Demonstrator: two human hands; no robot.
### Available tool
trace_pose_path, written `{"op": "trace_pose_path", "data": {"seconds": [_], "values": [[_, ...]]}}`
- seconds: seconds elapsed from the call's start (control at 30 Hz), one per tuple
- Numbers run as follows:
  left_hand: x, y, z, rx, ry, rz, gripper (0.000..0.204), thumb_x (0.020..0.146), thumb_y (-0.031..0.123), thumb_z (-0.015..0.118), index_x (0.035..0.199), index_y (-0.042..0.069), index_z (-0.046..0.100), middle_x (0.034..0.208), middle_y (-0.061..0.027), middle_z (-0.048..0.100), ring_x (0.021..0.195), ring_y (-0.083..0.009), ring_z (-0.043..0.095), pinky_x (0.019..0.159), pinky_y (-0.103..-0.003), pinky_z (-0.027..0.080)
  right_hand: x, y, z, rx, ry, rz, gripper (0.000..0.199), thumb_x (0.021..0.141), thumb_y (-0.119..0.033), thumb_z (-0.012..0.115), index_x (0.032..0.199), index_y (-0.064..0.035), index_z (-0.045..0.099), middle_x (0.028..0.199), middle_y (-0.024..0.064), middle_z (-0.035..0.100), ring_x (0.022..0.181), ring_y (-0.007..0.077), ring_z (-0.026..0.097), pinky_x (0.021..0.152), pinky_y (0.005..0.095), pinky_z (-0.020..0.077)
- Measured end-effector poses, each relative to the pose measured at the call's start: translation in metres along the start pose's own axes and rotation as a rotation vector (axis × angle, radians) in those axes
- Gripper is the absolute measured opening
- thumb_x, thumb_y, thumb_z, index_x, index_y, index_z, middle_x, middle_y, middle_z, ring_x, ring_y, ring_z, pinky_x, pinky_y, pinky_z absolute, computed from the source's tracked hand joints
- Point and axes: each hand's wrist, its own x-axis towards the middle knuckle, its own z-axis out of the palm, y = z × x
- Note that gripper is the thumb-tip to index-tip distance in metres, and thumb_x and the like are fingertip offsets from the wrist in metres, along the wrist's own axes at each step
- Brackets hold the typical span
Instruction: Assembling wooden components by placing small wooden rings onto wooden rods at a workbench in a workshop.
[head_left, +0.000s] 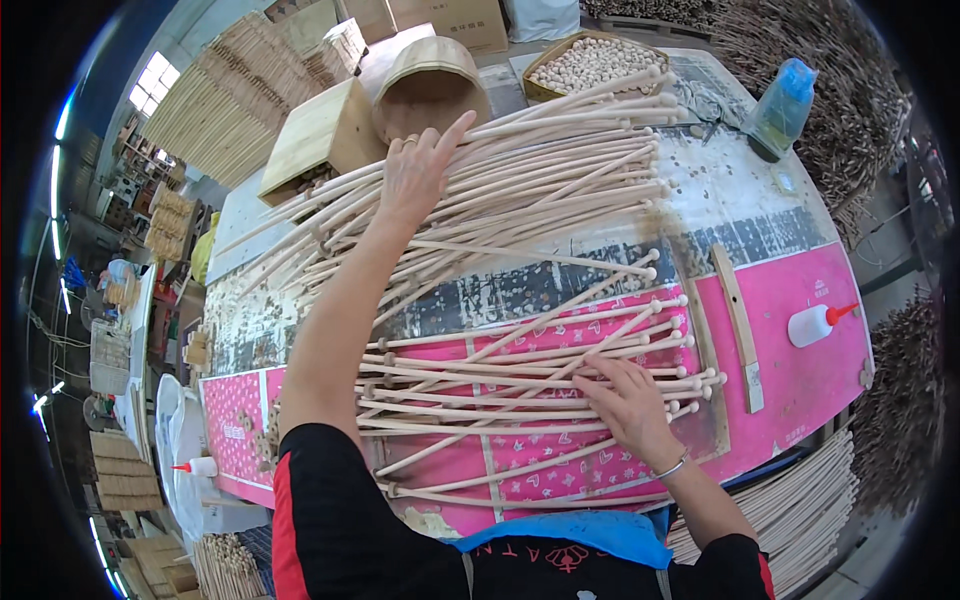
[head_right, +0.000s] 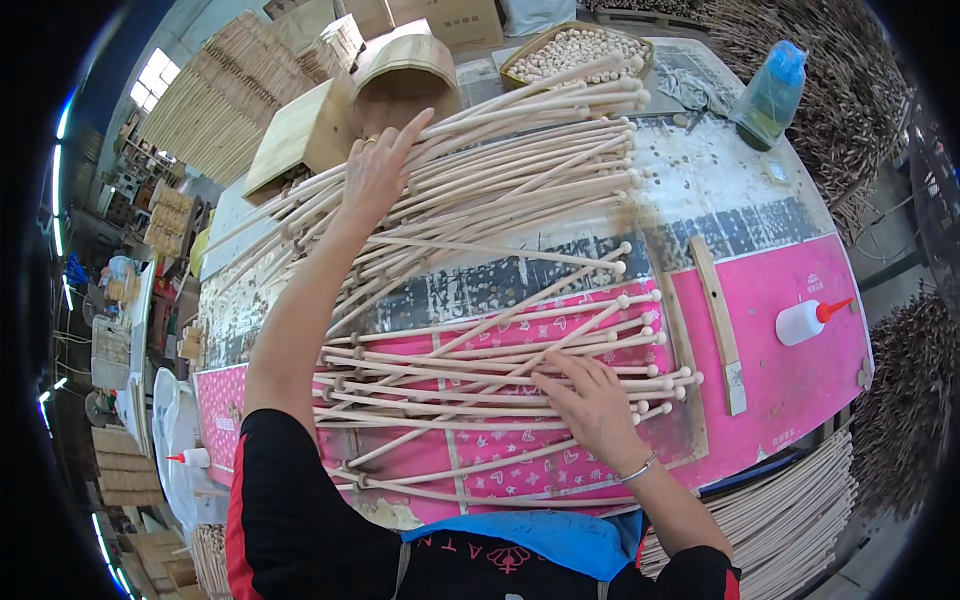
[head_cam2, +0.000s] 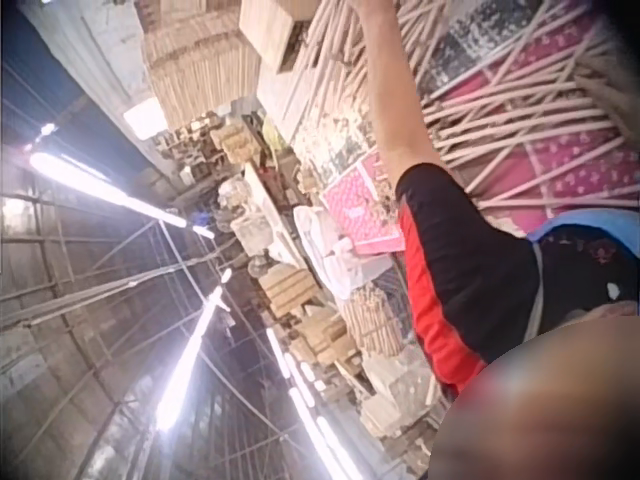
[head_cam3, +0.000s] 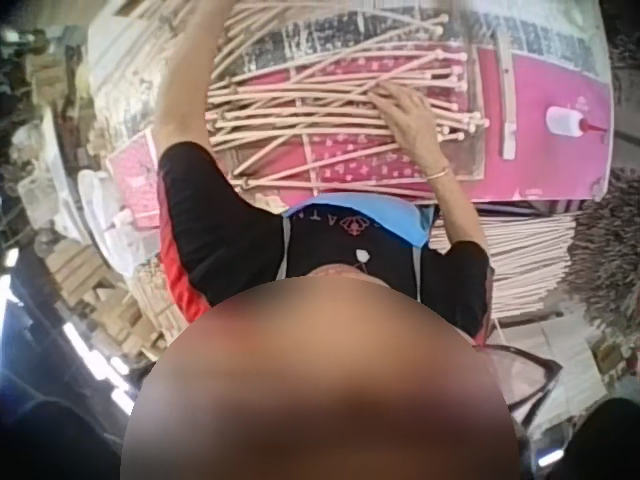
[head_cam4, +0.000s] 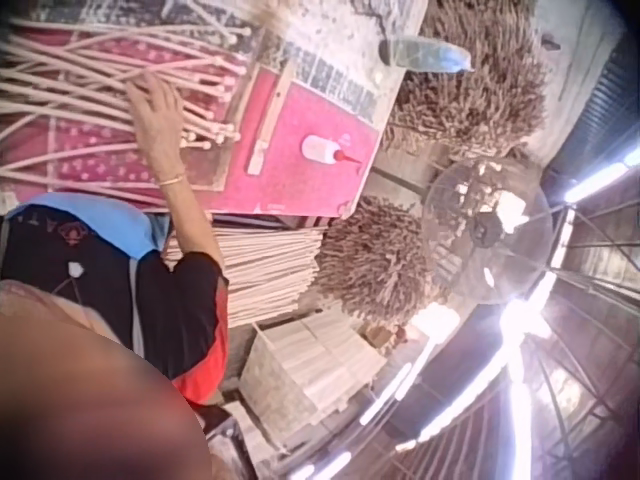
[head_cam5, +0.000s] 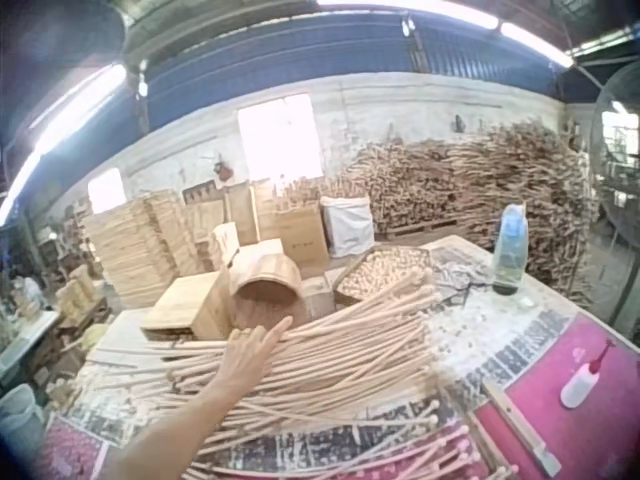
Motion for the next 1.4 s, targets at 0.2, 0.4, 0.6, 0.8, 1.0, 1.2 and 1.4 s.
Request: {"op": "trace_pose_path", "data": {"seconds": [0.2,0.4,0.6,0.8,1.0,1.2,1.4], "values": [[-0.031,-0.013,0.081,-0.081,-0.060,-0.016,0.110,0.073,0.063,0.077,0.162,0.030,0.022,0.144,-0.0109,0.051,0.138,-0.0302,0.046,0.109,-0.061,0.035,0.003,0.000,0.001,-0.019,-0.001,0.013,0.040,0.087,-0.011,0.069,0.127,-0.0149,0.069,0.138,0.0101,0.061,0.122,0.0309,0.058,0.101,0.0432,0.0439],[-0.040,-0.027,0.088,-0.189,-0.156,-0.025,0.107,0.076,0.070,0.069,0.163,0.029,0.020,0.162,-0.0117,0.033,0.150,-0.0329,0.030,0.117,-0.066,0.025,0.004,0.000,0.002,0.011,-0.011,0.030,0.040,0.086,-0.010,0.071,0.125,-0.0143,0.070,0.136,0.0111,0.061,0.120,0.0313,0.059,0.101,0.0442,0.0432],[-0.081,-0.017,0.054,-0.103,-0.030,-0.081,0.105,0.077,0.065,0.070,0.162,0.024,0.024,0.166,-0.0096,0.024,0.153,-0.0329,0.023,0.118,-0.066,0.021,0.031,0.001,-0.025,0.000,0.068,0.006,0.037,0.089,-0.008,0.068,0.126,-0.0110,0.068,0.130,0.0118,0.063,0.112,0.0311,0.060,0.096,0.0459,0.0444],[-0.146,0.004,0.008,-0.180,-0.200,-0.023,0.124,0.060,0.064,0.081,0.163,0.025,0.023,0.169,-0.0109,0.017,0.156,-0.0341,0.015,0.120,-0.069,0.010,0.131,0.036,-0.025,0.266,0.069,-0.064,0.028,0.091,-0.007,0.066,0.120,-0.0078,0.070,0.119,0.0137,0.069,0.105,0.0323,0.065,0.089,0.0407,0.0509],[-0.159,-0.037,0.012,0.014,-0.112,-0.118,0.131,0.052,0.055,0.088,0.162,0.030,0.022,0.169,-0.0053,0.017,0.156,-0.0288,0.015,0.124,-0.064,0.012,0.188,0.093,0.016,-0.158,-0.339,0.044,0.030,0.090,-0.023,0.071,0.116,-0.0081,0.073,0.107,0.0152,0.073,0.101,0.0353,0.067,0.092,0.0450,0.0525],[-0.150,-0.070,0.049,0.033,-0.097,-0.139,0.111,0.069,0.050,0.081,0.162,0.030,0.024,0.166,-0.0032,0.028,0.153,-0.0251,0.027,0.121,-0.055,0.024,0.263,0.187,0.002,0.570,0.061,0.279,0.030,0.098,-0.021,0.065,0.120,-0.0017,0.070,0.098,0.0031,0.073,0.087,0.0105,0.065,0.083,0.0276,0.0522],[-0.168,-0.079,0.047,0.047,-0.159,-0.103,0.106,0.073,0.045,0.079,0.162,0.031,0.023,0.167,-0.0017,0.026,0.153,-0.0259,0.025,0.121,-0.057,0.025,0.204,0.132,-0.005,0.402,0.026,0.282,0.024,0.094,-0.021,0.067,0.112,-0.0054,0.072,0.088,0.0049,0.073,0.077,0.0120,0.065,0.069,0.0291,0.0523]]}}
